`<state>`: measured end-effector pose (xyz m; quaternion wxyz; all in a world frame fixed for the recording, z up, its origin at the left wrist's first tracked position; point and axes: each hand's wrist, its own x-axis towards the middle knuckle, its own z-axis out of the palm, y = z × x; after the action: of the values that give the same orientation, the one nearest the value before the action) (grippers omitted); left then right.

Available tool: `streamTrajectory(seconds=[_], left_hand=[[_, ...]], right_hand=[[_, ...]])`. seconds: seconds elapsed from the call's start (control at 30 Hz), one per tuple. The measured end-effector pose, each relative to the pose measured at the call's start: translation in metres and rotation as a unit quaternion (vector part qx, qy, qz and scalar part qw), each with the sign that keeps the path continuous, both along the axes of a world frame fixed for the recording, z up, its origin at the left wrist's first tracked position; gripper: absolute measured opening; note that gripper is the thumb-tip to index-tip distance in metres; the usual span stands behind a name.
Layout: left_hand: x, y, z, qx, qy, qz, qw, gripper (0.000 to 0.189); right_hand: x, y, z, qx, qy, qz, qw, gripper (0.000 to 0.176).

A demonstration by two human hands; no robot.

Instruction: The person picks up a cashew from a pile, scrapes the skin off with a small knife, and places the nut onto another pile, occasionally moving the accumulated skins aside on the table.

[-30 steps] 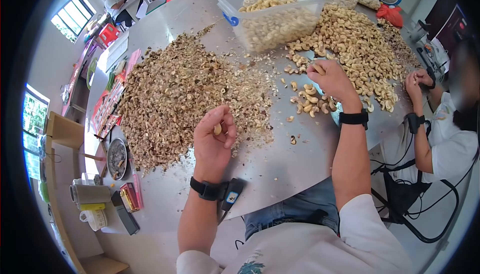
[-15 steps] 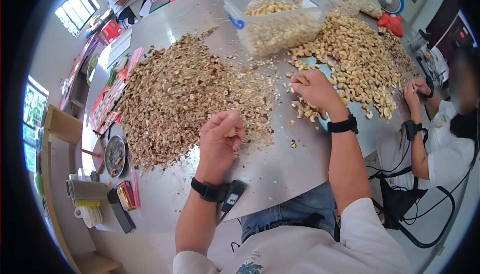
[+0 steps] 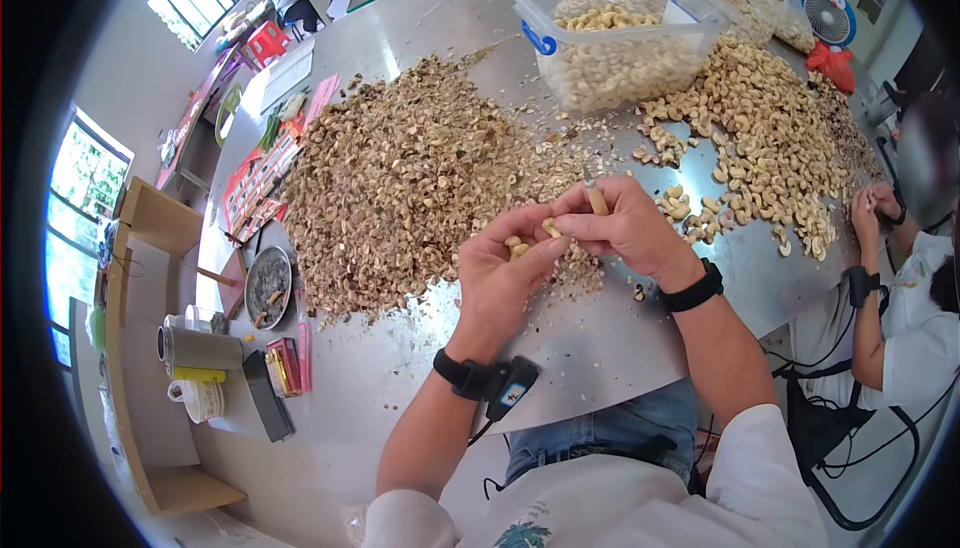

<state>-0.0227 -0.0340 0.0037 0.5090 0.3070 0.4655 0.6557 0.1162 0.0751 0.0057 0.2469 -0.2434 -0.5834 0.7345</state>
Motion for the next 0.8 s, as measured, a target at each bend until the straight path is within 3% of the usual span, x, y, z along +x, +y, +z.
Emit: streamTrajectory(seconds=[0.23, 0.37, 0.53, 0.63, 0.8], left_hand=[[0.000, 0.001, -0.004, 0.051, 0.140, 0.027, 0.988, 0.035], [-0.006, -0.002, -0.001, 0.052, 0.116, 0.052, 0.990, 0.036], [-0.018, -0.003, 0.000, 0.068, 0.085, 0.062, 0.992, 0.039], [-0.020, -0.003, 0.002, 0.077, 0.068, 0.063, 0.993, 0.039], [-0.019, -0.003, 0.000, 0.073, 0.088, 0.078, 0.990, 0.039]], right_hand=[[-0.002, -0.004, 0.001, -0.005, 0.014, -0.007, 1.000, 0.014], [-0.001, -0.005, 0.014, 0.205, -0.052, -0.056, 0.976, 0.020], [0.001, -0.008, 0.010, 0.487, -0.062, -0.102, 0.865, 0.020], [-0.002, -0.011, 0.010, 0.546, -0.045, -0.106, 0.830, 0.019], [0.001, -0.012, 0.012, 0.558, -0.059, -0.078, 0.824, 0.017]])
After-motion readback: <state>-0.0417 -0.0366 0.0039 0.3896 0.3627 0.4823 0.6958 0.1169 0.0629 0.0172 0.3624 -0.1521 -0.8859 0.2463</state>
